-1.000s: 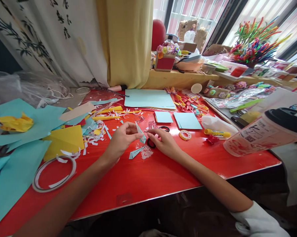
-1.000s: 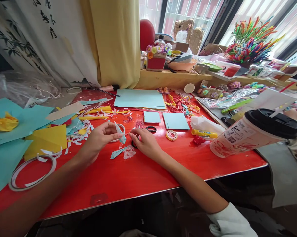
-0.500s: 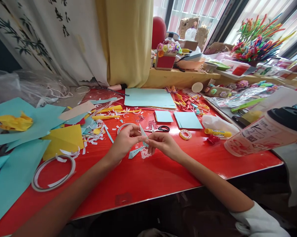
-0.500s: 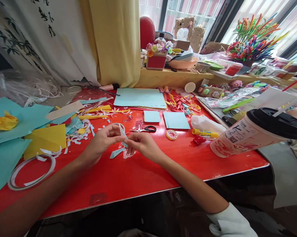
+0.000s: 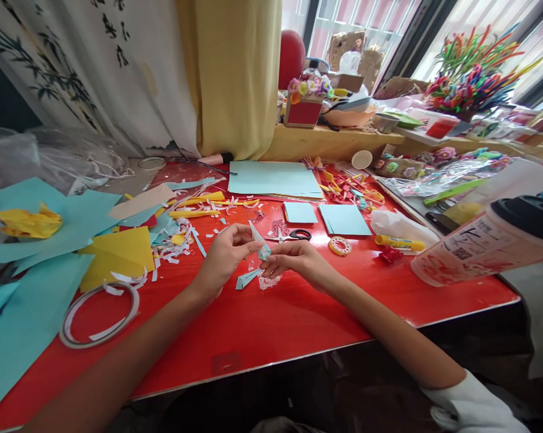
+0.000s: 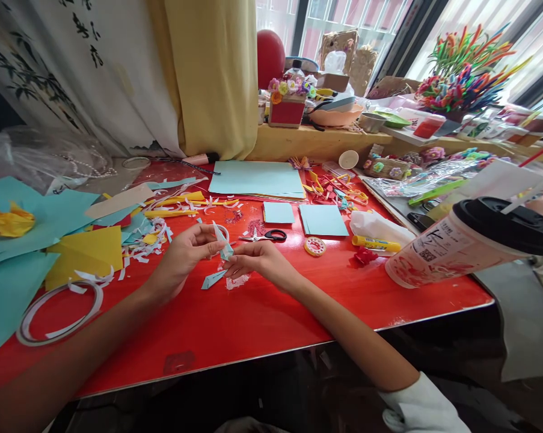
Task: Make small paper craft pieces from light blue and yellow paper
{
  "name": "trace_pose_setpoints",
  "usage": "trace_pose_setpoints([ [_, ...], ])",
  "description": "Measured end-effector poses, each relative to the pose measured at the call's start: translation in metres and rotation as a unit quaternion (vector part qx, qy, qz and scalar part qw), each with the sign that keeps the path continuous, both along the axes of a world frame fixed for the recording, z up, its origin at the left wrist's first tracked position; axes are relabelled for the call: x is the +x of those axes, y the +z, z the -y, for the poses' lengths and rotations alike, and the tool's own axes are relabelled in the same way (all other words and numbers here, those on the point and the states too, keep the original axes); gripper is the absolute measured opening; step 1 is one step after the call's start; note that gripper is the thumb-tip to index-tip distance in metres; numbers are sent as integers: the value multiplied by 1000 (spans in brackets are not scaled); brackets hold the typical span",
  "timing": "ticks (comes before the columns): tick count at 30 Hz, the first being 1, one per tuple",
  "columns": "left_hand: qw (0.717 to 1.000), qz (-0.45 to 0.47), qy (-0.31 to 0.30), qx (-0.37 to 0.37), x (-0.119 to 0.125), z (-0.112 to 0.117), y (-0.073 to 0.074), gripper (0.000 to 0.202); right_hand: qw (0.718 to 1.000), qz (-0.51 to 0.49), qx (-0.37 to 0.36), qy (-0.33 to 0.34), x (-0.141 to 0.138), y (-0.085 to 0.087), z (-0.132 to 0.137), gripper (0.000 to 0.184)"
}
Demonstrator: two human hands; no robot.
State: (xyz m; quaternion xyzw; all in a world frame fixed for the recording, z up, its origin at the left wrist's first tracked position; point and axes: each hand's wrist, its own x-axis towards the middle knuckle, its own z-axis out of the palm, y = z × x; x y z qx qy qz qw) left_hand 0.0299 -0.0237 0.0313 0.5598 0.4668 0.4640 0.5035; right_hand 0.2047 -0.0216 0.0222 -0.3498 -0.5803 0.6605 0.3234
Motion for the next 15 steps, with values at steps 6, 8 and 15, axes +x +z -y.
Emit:
trace_pose_setpoints([
  [6,999,-42,5,21,0,0,-2,32,1000,-2,-4,-2,1,3,1,18],
  [8,998,-54,3,27,1,1,-3,31,1000,-2,-5,-2,1,3,1,18],
  [15,953,-220,38,205,-1,4,-4,14,1000,-3,-3,-13,0,4,2,18],
])
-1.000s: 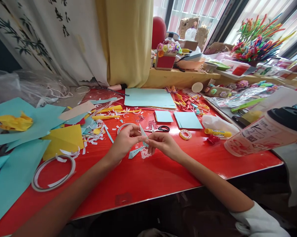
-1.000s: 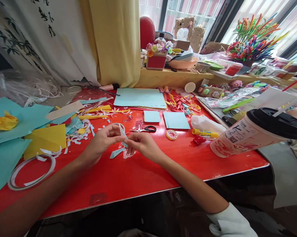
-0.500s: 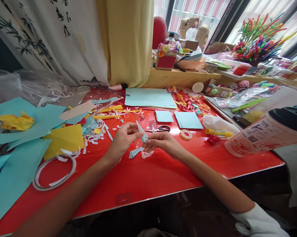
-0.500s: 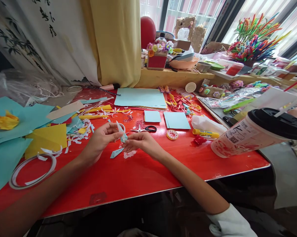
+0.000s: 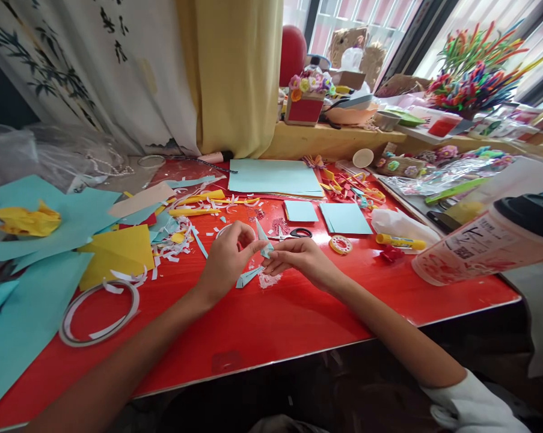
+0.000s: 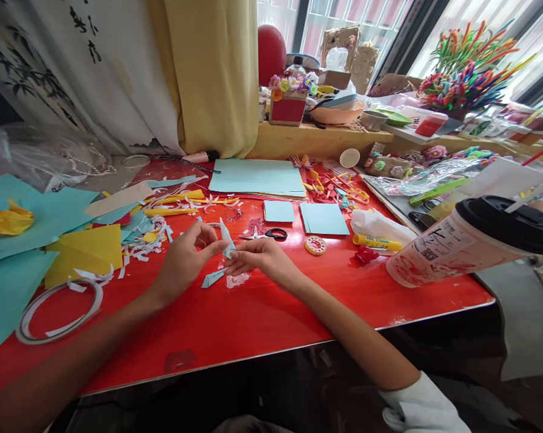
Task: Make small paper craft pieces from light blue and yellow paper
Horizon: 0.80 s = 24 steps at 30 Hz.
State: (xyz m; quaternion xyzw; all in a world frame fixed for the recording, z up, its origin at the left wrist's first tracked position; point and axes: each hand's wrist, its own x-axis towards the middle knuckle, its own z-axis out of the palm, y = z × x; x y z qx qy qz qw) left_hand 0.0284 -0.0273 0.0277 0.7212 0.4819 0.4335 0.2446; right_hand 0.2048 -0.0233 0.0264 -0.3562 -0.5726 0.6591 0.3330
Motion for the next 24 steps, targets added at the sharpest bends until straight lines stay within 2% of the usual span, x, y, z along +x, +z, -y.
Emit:
trace_pose_setpoints([
  [2,985,-111,-8,128,-3,0,0,10,1000,6,11,-14,0,1,0,19],
  [4,953,-194,-29,229,-7,-1,0,13,999,11,34,-29,1,1,-1,20],
  [7,918,-247,-44,309,-10,-3,-2,17,996,7,76,-43,2,2,0,20],
  [17,878,-269,-62,390,-9,-5,-3,15,987,47,142,-52,1,-2,3,18],
  [24,888,-257,-79,372,-9,-5,-1,14,980,67,180,-49,2,-6,3,17],
])
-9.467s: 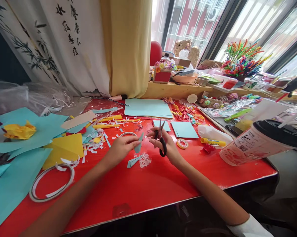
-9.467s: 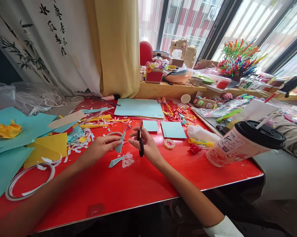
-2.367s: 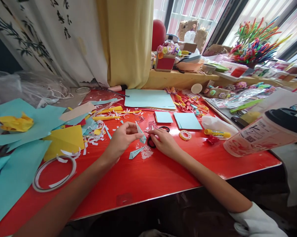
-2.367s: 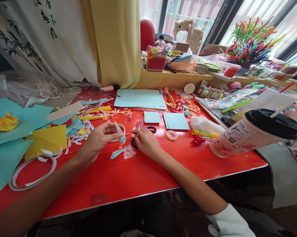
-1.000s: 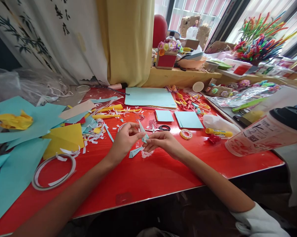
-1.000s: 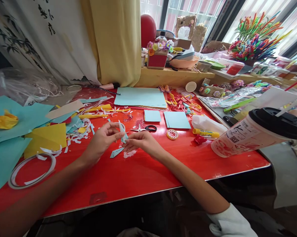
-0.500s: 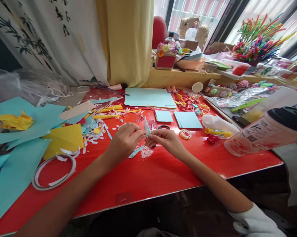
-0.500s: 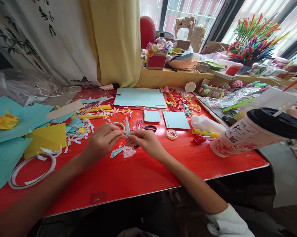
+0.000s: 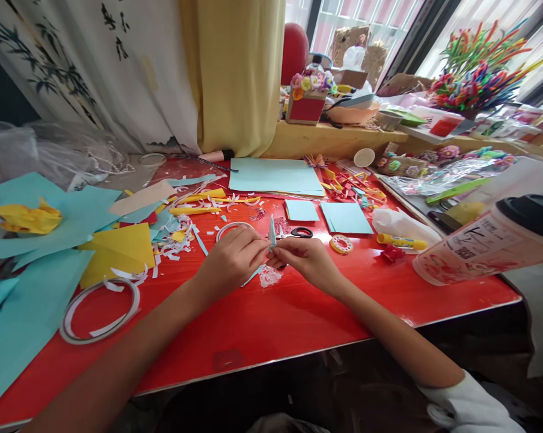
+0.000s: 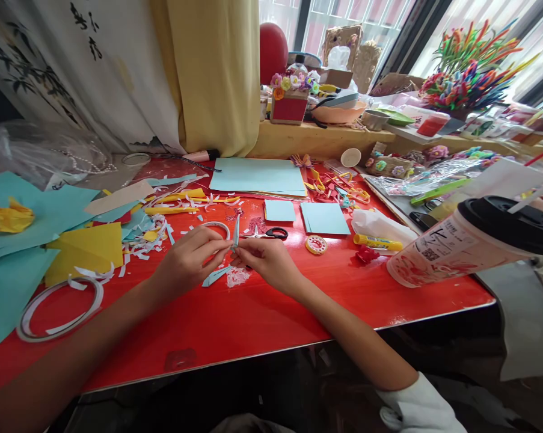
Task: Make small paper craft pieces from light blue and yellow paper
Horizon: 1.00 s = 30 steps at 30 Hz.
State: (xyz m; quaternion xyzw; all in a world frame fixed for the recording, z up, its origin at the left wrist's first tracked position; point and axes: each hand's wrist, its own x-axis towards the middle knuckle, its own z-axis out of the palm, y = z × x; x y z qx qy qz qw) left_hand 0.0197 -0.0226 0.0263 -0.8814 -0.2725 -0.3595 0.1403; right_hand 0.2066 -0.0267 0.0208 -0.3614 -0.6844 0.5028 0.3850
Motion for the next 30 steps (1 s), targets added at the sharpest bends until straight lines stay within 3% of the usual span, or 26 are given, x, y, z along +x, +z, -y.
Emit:
trace_pose_setpoints([
  [17,1000,1,-7,-18,2,2,0,12,985,125,120,-20,1,4,3,19],
  [30,1000,-1,-15,-27,3,1,-1,13,971,185,147,-33,1,6,3,20],
])
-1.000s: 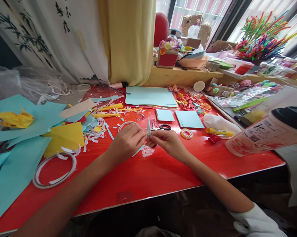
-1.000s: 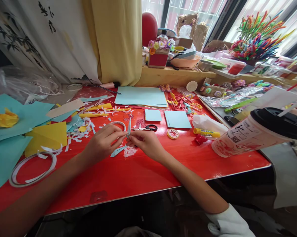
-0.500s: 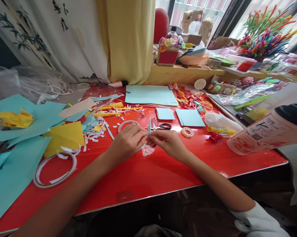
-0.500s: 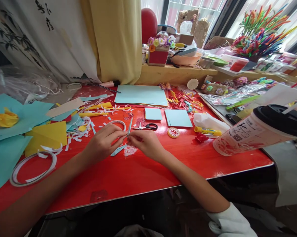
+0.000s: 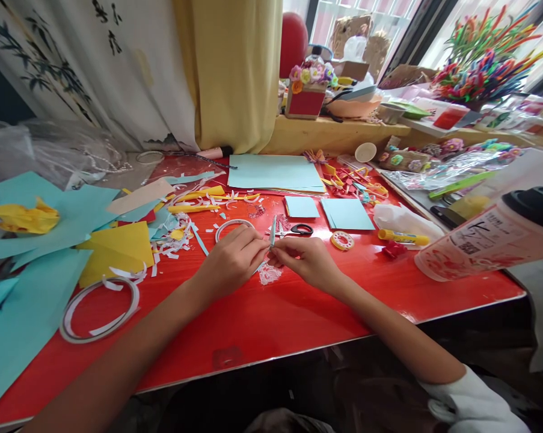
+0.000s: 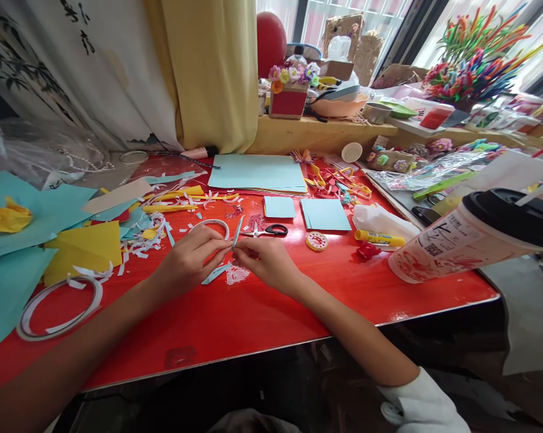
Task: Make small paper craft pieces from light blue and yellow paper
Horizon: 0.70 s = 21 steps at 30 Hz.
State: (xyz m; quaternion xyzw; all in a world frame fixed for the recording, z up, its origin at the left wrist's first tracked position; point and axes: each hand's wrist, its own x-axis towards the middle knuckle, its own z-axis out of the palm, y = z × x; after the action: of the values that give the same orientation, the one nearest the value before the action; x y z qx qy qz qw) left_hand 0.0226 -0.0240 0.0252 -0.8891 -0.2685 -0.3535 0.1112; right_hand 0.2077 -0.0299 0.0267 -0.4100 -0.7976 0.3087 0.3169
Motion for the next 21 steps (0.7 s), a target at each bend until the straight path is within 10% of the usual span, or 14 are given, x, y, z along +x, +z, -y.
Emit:
trace_pose_setpoints([
  [21,999,16,-3,-39,0,1,-2,11,998,-43,-39,6,0,-1,1,18],
])
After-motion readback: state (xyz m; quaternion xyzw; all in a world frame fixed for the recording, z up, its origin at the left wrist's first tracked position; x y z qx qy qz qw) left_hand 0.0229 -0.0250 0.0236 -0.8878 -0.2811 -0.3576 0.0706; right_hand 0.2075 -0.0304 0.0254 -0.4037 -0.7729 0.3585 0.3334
